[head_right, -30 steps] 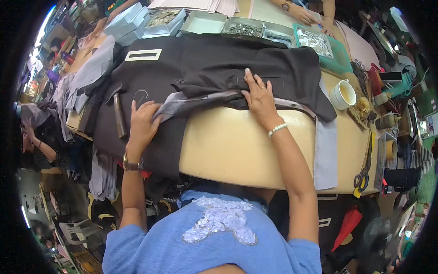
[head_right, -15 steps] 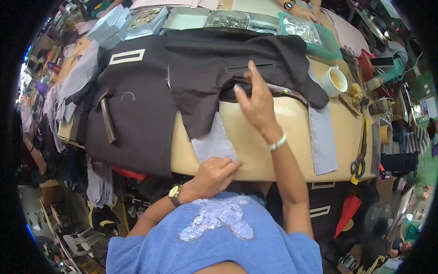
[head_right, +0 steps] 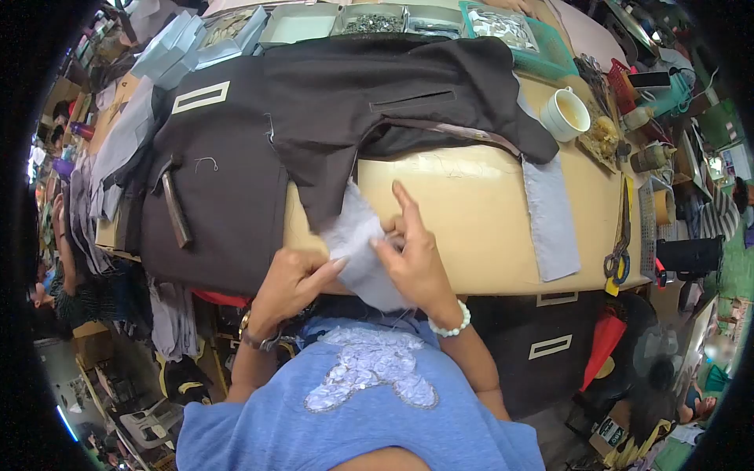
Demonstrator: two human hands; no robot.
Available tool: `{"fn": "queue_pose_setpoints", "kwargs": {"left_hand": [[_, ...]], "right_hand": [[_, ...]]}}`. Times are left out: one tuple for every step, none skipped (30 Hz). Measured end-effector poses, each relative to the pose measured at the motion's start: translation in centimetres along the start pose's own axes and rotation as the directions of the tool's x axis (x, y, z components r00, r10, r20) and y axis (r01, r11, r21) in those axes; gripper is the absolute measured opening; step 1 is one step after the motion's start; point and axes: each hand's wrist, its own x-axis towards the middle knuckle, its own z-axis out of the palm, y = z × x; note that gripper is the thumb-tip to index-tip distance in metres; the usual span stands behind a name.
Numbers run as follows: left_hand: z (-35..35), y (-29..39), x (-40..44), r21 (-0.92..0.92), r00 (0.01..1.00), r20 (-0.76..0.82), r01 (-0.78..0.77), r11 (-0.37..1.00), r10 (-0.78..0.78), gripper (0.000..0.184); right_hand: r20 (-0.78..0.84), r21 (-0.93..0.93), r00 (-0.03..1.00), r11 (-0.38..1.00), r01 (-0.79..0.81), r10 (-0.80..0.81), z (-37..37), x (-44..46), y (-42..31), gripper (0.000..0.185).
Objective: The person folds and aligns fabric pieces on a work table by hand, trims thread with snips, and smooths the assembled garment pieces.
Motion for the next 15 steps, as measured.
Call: {"fn": "queue_pose_setpoints", "kwargs": {"left_hand": [[-0.1, -0.7, -1.2, 0.054, 0.982, 0.119, 0.142, 0.988, -0.148, 0.039], [0.5, -2.0, -2.2, -0.130, 0.979, 0.113, 0.181, 0.975, -0.167, 0.043], [1.6, -3.6, -3.0, -0.309, 0.976, 0.117, 0.210, 0.927, -0.182, 0.048], [2.1, -3.7, -2.8, -0.476, 0.973, 0.131, 0.230, 0.849, -0.191, 0.053], [2.9, -3.0, -1.9, -0.690, 0.983, -0.021, 0.119, 0.714, -0.184, 0.055], [3.8, -0.9, -0.7, -0.846, 0.963, -0.164, -0.025, 0.533, -0.215, 0.058], [4.2, 0.5, 0.5, -0.927, 0.914, -0.287, -0.190, 0.323, -0.288, 0.062], [4.0, -0.2, 1.9, -0.969, 0.959, -0.229, -0.208, 0.138, -0.167, 0.061], [3.6, -1.6, 3.6, -0.980, 0.981, -0.192, -0.193, -0.050, -0.041, 0.061], [3.0, -2.0, 5.1, -0.961, 0.981, -0.173, -0.150, -0.234, 0.083, 0.063], [3.0, -1.8, 6.2, -0.959, 0.951, -0.277, -0.267, -0.094, 0.133, 0.060], [2.6, -1.0, 7.1, -0.921, 0.909, -0.373, -0.387, 0.045, 0.188, 0.057], [2.1, -1.7, 8.7, -0.929, 0.927, -0.360, -0.366, 0.051, 0.103, 0.052], [1.6, -2.4, 10.3, -0.937, 0.939, -0.344, -0.345, 0.052, 0.017, 0.047], [1.2, -4.2, 12.6, -0.970, 0.965, -0.181, -0.207, -0.125, -0.190, 0.041]], "right_hand": [[-0.020, 0.145, 1.000, 0.989, 0.000, 0.003, -0.1, 0.6, -1.3, 0.075], [-0.026, 0.313, 0.999, 0.950, -0.018, 0.027, 0.0, 1.1, -3.1, 0.071], [-0.011, 0.350, 1.000, 0.937, 0.005, -0.002, 0.2, 1.7, -3.8, 0.071], [-0.004, 0.385, 0.999, 0.923, 0.031, -0.032, 0.3, 2.3, -4.3, 0.070], [-0.004, 0.416, 0.998, 0.908, 0.059, -0.063, 0.3, 2.5, -4.5, 0.070], [-0.041, 0.323, 0.993, 0.939, 0.116, -0.108, 0.2, 2.4, -4.6, 0.069], [-0.065, 0.226, 0.985, 0.960, 0.168, -0.157, 0.4, 2.2, -4.5, 0.068], [-0.075, 0.132, 0.975, 0.968, 0.216, -0.207, 0.4, 2.0, -4.4, 0.067], [-0.101, 0.107, 0.973, 0.970, 0.217, -0.206, 0.2, 1.6, -4.2, 0.067], [-0.121, 0.085, 0.972, 0.973, 0.213, -0.202, 0.0, 1.1, -3.8, 0.067], [-0.134, 0.066, 0.972, 0.977, 0.205, -0.195, -0.2, 0.6, -3.3, 0.066], [-0.135, 0.015, 0.979, 0.988, 0.157, -0.153, -0.6, 0.1, -2.2, 0.066], [-0.136, -0.035, 0.984, 0.994, 0.108, -0.111, -1.1, -0.4, -1.1, 0.065], [-0.141, -0.086, 0.987, 0.994, 0.070, -0.082, -1.4, -0.7, -0.2, 0.065], [-0.149, -0.139, 0.987, 0.990, 0.035, -0.055, -1.6, -0.8, 0.6, 0.065]]}}
